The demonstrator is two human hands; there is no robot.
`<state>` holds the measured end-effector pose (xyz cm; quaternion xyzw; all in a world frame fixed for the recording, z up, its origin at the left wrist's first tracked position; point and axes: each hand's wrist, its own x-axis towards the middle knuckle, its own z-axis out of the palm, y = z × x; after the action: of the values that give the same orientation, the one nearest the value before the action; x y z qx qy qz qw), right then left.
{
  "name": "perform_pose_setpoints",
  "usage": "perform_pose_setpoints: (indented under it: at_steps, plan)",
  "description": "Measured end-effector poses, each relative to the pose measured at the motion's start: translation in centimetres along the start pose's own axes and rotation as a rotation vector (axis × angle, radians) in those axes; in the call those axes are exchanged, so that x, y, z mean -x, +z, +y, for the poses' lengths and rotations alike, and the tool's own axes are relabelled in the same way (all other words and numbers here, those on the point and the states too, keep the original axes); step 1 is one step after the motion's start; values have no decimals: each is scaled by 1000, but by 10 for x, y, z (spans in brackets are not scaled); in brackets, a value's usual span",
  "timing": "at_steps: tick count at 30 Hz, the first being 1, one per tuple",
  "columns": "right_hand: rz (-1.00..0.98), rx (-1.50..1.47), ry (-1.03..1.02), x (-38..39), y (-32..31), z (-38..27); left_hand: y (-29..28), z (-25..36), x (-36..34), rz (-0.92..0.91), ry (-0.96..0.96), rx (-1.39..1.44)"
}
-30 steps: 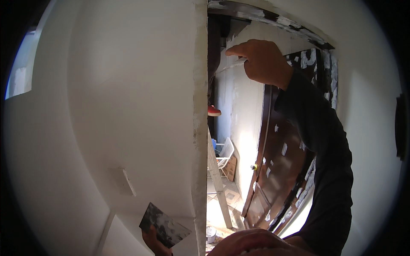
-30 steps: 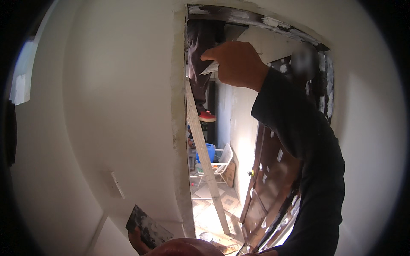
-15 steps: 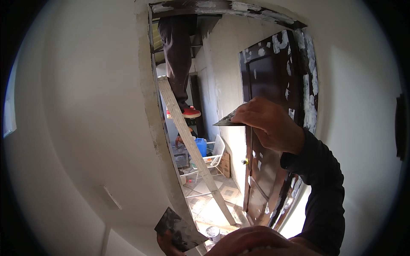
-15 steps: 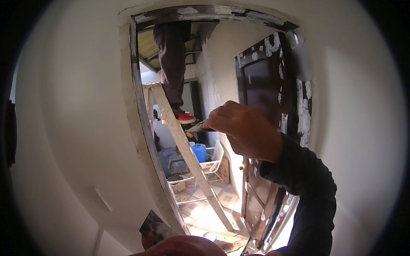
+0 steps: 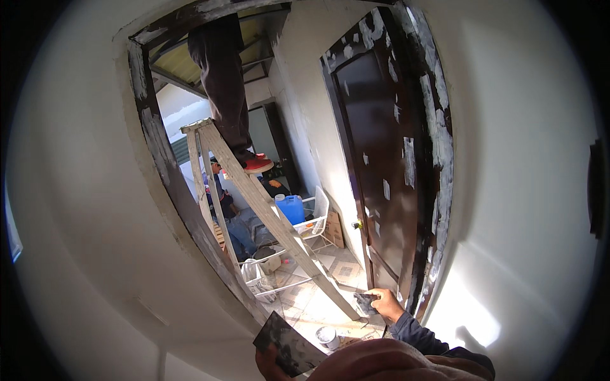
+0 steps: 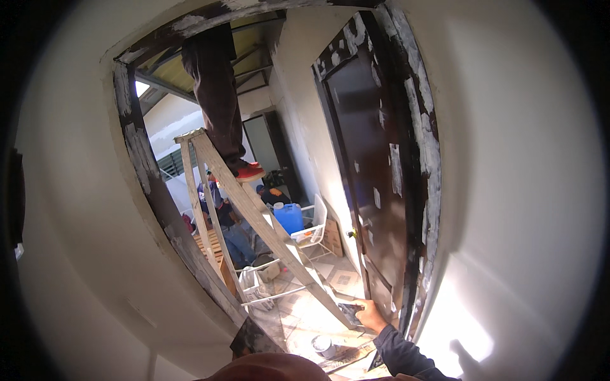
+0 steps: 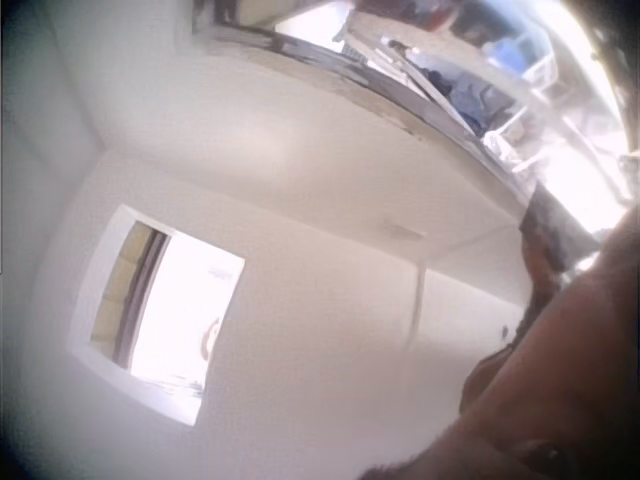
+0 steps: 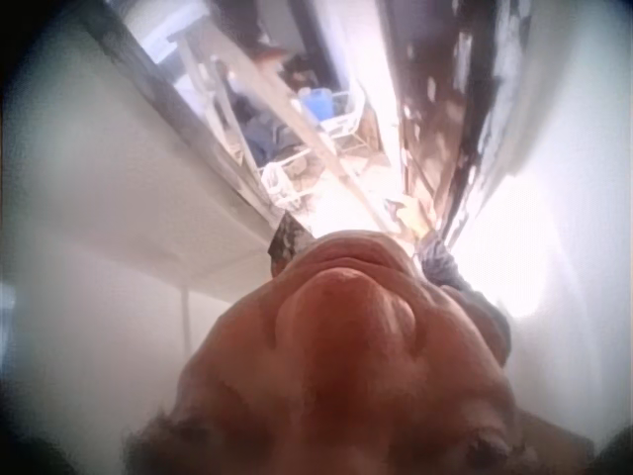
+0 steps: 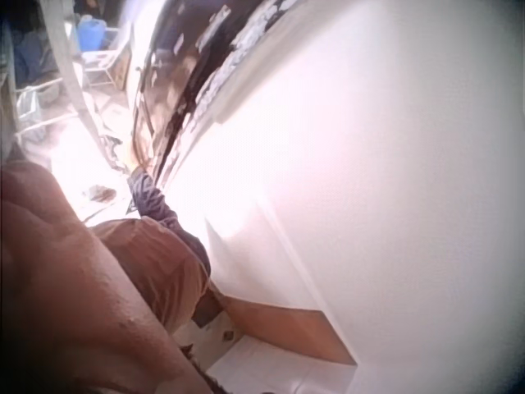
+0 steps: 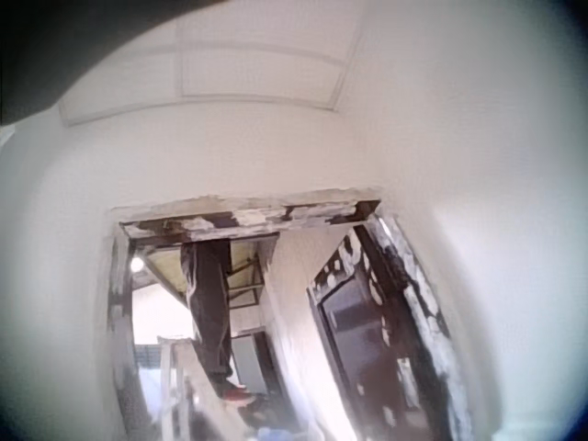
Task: The person applies white plaster to a wall and door frame using a putty knife and a larger trowel. They repeatedly scoop plaster from a can, spread it along the frame, and smooth the surface. The person works on both vertical and horizontal sections of the frame.
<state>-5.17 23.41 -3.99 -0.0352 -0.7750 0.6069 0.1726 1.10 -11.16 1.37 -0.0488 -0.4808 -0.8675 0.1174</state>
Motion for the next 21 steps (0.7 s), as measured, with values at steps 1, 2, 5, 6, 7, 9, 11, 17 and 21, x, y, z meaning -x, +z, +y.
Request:
perform_pose_setpoints:
  at_steps: [1,2,5,6,7,9,11,17,21]
  plan:
    - [91,-28,220,21,5,30,3,-2,-1,-2,-2,-14]
    - [99,-124,370,45,5,55,6,-4,-2,0,-4,-24]
    - [145,-362,516,102,-6,97,18,-10,-7,-12,-2,-55]
    - [179,-438,513,115,-12,103,24,-12,-9,-20,-5,-64]
    - [208,-502,523,125,-17,106,31,-16,-12,-34,-12,-69]
    - [234,-570,549,134,-30,107,47,-26,-17,-67,-22,-78]
    - [238,-617,555,134,-44,108,63,-40,-23,-105,-28,-77]
    - [173,-672,533,120,-83,121,108,-68,-51,-253,2,-190]
    - [128,-701,513,120,-102,128,144,-59,-68,-191,3,-434]
